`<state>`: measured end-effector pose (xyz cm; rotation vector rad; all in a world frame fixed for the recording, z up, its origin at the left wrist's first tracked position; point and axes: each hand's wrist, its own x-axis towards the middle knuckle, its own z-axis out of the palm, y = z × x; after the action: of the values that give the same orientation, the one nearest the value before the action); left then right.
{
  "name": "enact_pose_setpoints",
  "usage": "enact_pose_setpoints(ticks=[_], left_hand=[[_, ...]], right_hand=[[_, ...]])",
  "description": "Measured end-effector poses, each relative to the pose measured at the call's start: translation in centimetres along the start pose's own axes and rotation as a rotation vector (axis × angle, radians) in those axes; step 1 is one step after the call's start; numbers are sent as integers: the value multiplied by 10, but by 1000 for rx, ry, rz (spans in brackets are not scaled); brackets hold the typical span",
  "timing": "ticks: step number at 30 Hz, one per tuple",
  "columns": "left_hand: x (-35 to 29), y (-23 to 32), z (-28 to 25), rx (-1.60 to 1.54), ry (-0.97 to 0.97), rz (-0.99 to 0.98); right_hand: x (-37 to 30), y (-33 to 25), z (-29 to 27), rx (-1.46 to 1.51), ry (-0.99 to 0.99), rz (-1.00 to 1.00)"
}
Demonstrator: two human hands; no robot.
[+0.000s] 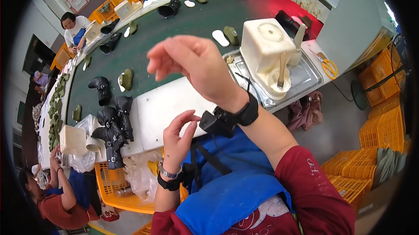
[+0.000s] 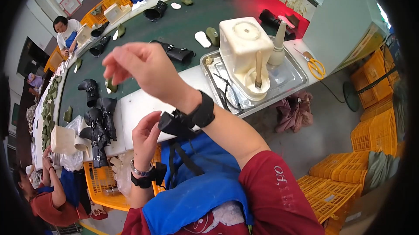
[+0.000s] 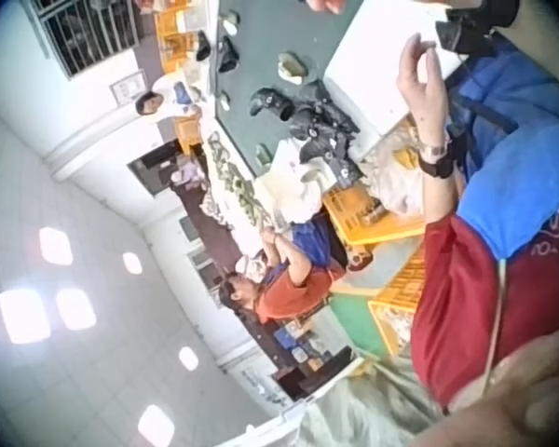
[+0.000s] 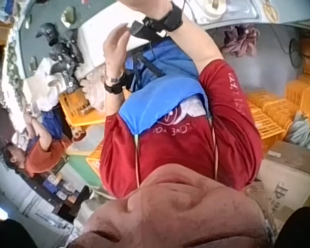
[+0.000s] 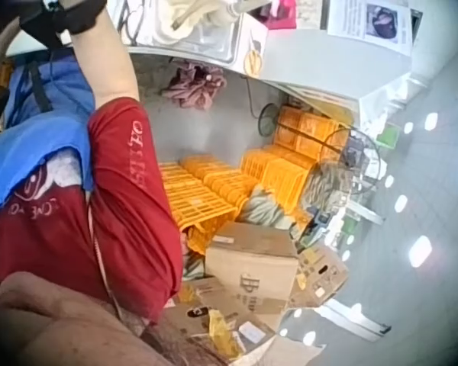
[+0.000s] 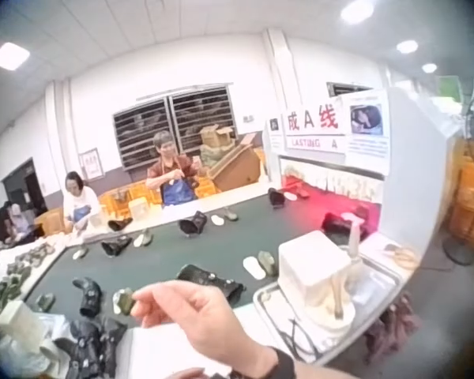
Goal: Applying glue and checking boots on an assembly line conveyor belt.
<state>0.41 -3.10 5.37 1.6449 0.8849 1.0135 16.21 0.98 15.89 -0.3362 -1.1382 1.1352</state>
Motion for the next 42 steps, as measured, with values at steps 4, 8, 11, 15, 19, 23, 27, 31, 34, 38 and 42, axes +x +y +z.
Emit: enact_pose_setpoints(ticks=[4,8,11,15,19,23,27,31,34,38,42], left_hand=[[6,9,3,-258,-159,12],[17,12,5,-628,41,-21],[22,9,-15,-425,182,-44],[18,-1,-30,-217,-79,174],[12,1,-40,-353,126,73],[12,-3,-37,-132,353,58],[10,-16,-45,192,478,16],[10,-23,-46,-88,521,-105],[12,-25,-40,-231,512,-112],[11,-31,-36,-573,215,-115],[8,-36,-43,-576,152,-163]], right_hand=[[-10,10,-1,-130,-27,-36],[-31,35,9,-30,-129,283],[-50,55,11,-5,-273,311],[-61,70,4,66,-243,503],[-64,78,-5,641,-269,960],[-65,90,-7,881,-349,1141],[-71,99,2,887,-338,1205],[-71,104,11,678,-402,1231],[-71,106,7,671,-372,1181],[-70,108,-9,1027,-310,1143],[-77,113,-15,1039,-315,1172]])
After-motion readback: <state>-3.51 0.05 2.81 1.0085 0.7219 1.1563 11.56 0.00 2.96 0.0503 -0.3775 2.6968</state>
